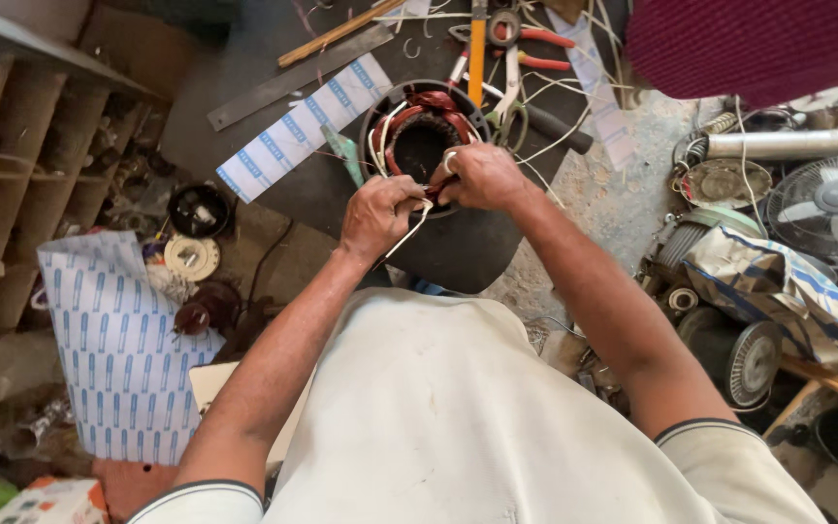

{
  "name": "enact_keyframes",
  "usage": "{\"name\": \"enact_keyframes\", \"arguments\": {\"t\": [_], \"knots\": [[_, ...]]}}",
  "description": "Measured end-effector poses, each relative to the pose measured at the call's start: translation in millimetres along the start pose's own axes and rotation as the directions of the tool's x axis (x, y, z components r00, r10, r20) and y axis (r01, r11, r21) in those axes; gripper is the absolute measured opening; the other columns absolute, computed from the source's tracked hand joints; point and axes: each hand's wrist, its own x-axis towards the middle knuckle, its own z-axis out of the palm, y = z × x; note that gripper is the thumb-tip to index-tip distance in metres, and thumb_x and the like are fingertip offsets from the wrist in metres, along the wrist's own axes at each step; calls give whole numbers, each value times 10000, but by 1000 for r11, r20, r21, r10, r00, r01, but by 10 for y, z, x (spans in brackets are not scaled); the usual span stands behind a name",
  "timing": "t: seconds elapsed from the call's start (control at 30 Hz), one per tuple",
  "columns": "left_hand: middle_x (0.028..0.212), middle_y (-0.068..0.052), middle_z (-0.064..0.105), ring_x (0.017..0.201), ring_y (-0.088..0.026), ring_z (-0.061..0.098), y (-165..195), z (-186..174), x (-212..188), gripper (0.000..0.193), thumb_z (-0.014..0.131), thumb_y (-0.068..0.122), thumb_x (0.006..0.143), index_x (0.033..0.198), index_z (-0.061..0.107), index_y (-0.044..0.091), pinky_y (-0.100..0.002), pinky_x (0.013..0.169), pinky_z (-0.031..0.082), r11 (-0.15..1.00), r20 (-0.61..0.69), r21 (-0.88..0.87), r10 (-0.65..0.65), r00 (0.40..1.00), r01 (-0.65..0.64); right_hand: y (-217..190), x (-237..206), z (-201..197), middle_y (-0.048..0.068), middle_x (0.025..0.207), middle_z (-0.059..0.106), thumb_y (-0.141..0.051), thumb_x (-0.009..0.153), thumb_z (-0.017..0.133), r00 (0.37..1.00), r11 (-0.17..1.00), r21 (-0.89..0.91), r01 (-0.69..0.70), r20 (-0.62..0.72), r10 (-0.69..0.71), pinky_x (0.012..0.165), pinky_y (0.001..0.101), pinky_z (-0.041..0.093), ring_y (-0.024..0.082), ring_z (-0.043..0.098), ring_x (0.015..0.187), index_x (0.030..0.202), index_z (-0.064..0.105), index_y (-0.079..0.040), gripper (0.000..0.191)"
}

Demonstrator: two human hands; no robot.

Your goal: The person works on a motor stator, stripping wire insulation with a knife and tying the ends with white string. They use pliers to adjust the copper windings and continue securing the connections.

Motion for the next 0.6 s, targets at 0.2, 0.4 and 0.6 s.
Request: {"name": "enact_keyframes", "arguments": {"t": [0.2, 0.4, 0.6], "knots": [[1006, -50, 761, 918, -276, 701, -40, 5, -2, 128, 793, 107, 836, 957, 763, 81, -373, 837, 542, 1000, 9, -16, 1, 1000, 0, -220, -440, 296, 71, 1163, 709, -183, 788, 867, 913, 992, 128, -13, -403, 64, 907, 385, 571, 261, 698, 1056, 1122, 758, -140, 354], [1031, -83, 751, 998, -293, 713, -121, 10, -1, 144, 776, 51, 851, 990, 743, 61, -393, 897, 550, 996, 43, -47, 72, 996, -70, -404, -458, 762, 51, 1052, 714, -203, 773, 877, 732, 998, 48, 31, -681, 10, 844, 407, 543, 274, 692, 994, 1056, 789, -133, 305], [1062, -138, 733, 1012, -313, 717, -89, -47, 21, 206, 728, -19, 868, 1069, 731, 25, -394, 888, 559, 987, 92, -131, 102, 991, -90, -343, -396, 809, 59, 932, 722, -151, 795, 854, 670, 978, 191, 84, -737, 87, 768, 400, 547, 261, 707, 867, 905, 806, -105, 129]]}}
